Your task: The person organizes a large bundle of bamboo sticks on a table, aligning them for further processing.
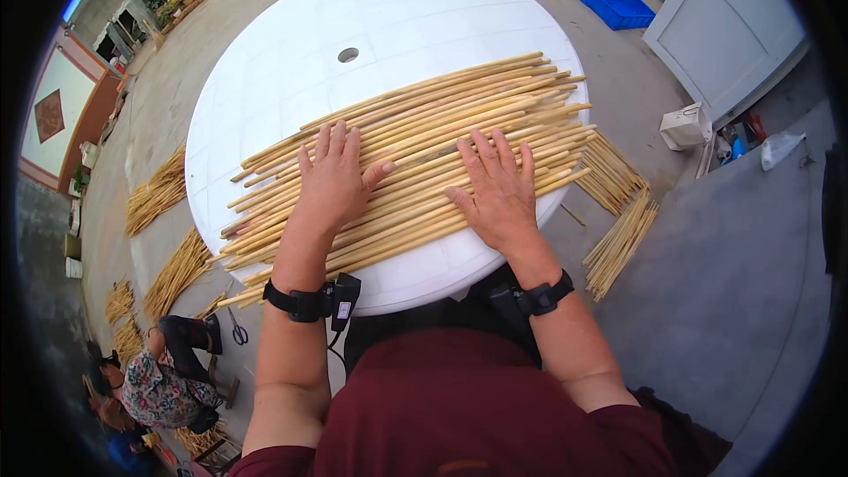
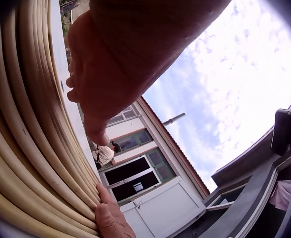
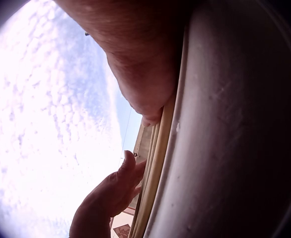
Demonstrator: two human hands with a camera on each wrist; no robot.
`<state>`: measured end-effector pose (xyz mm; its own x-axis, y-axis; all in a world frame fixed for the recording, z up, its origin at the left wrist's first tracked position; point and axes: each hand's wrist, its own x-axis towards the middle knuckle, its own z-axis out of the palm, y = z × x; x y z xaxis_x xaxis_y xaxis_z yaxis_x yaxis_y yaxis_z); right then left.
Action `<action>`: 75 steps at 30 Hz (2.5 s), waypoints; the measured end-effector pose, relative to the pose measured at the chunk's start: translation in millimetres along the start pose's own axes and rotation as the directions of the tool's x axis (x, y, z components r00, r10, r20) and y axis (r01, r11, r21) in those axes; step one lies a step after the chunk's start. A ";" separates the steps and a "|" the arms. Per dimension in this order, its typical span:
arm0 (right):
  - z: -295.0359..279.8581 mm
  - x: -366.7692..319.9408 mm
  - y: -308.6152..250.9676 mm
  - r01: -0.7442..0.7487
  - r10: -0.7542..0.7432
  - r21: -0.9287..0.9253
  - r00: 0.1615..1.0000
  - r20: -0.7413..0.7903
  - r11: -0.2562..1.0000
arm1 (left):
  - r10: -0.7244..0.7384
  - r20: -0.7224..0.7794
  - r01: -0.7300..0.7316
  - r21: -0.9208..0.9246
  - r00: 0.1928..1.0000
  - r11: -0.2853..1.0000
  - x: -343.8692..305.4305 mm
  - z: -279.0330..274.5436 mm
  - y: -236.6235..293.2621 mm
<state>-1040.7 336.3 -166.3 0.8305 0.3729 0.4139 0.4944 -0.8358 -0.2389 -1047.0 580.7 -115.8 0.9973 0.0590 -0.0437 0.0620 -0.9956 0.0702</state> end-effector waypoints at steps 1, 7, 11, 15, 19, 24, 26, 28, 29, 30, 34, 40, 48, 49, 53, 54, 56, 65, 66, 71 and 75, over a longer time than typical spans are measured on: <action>-0.1 -0.8 -0.2 -0.002 0.002 0.004 1.000 0.000 1.000 | 0.018 -0.001 -0.018 0.004 1.000 1.000 8.1 -1.0 3.4; 0.6 -0.8 0.6 0.013 -0.013 0.014 0.999 -0.033 1.000 | 0.048 0.015 -0.047 -0.048 0.999 0.998 90.2 9.2 9.8; 1.1 -0.2 1.6 0.020 -0.019 0.036 0.999 -0.050 0.999 | 0.055 0.168 -0.034 -0.126 0.984 0.991 98.4 7.2 9.9; 0.8 -1.4 3.1 0.012 -0.009 0.057 0.999 -0.046 0.998 | 0.063 0.164 -0.043 -0.122 0.984 0.992 73.2 0.5 8.9; 1.6 -3.6 5.0 0.007 -0.003 0.066 0.998 -0.059 0.998 | 0.125 0.116 -0.107 -0.156 0.985 0.982 57.4 11.5 -10.1; -1.8 -3.1 5.6 -0.002 0.005 0.103 1.000 -0.029 0.995 | 0.144 0.095 -0.128 -0.156 0.985 0.979 40.3 18.2 -24.0; -2.5 -2.8 6.5 0.004 -0.001 0.107 0.999 -0.035 0.994 | 0.142 0.111 -0.121 -0.175 0.984 0.977 36.9 18.3 -30.4; -2.3 -3.4 7.2 0.010 -0.004 0.123 0.999 -0.046 0.992 | 0.100 0.114 -0.086 -0.118 0.989 0.989 32.7 16.6 -31.7; -1.8 -3.9 7.2 0.009 -0.004 0.118 0.999 -0.046 0.993 | 0.079 0.114 -0.068 -0.092 0.990 0.993 28.4 14.6 -29.9; -1.1 -3.6 7.3 0.010 -0.004 0.112 0.999 -0.047 0.994 | 0.067 0.081 -0.069 0.014 0.994 0.998 18.6 6.6 -19.8; 0.5 -2.7 6.6 0.001 0.003 0.098 0.999 -0.041 0.995 | 0.348 0.016 -0.348 0.003 0.937 0.937 -45.3 -5.2 27.7; 8.0 0.7 7.4 -0.022 0.018 0.060 0.998 0.058 0.998 | 0.232 -0.066 -0.223 0.127 0.970 0.967 -72.6 33.6 31.2; 0.7 1.0 14.0 0.040 -0.055 0.297 0.998 0.040 0.954 | 0.366 -0.101 -0.332 0.250 0.925 0.910 -59.9 44.9 6.5; 1.4 -2.1 24.9 0.112 -0.084 0.437 0.993 -0.085 0.892 | 0.369 -0.085 -0.340 0.242 0.926 0.909 -55.6 45.7 5.1; -17.0 -10.8 81.2 0.086 0.290 0.687 0.863 -0.413 0.721 | 0.345 -0.079 -0.310 0.286 0.935 0.907 -61.0 43.1 -5.0; -17.4 -8.8 98.2 -0.007 0.386 0.701 0.838 -0.385 0.713 | 0.334 -0.103 -0.293 0.287 0.937 0.912 -66.1 42.3 -6.2; -13.9 -1.2 129.8 -0.218 0.548 0.692 0.782 -0.298 0.688 | 0.307 -0.136 -0.265 0.265 0.942 0.927 -74.5 42.1 -7.0; -3.3 0.8 156.6 -0.148 0.273 0.493 0.942 -0.193 0.857 | 0.154 -0.142 -0.129 0.170 0.978 0.977 -83.4 57.2 -6.6; -4.4 -1.9 155.2 -0.181 0.331 0.590 0.931 -0.155 0.787 | 0.166 -0.127 -0.140 0.195 0.978 0.971 -82.4 57.1 -6.3; -4.4 5.2 166.4 -0.143 0.400 0.629 0.870 -0.288 0.764 | 0.241 -0.089 -0.217 0.222 0.966 0.951 -77.0 54.0 10.1; -8.9 31.1 178.5 -0.289 0.407 0.623 0.912 -0.052 0.727 | 0.286 -0.083 -0.260 0.234 0.955 0.937 -74.1 52.7 21.4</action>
<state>-929.0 195.1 -188.3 0.9452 -0.0210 0.3258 0.2793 -0.4646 -0.8403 -1121.7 551.2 -163.6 0.9731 -0.2221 0.0607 -0.2104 -0.9650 -0.1565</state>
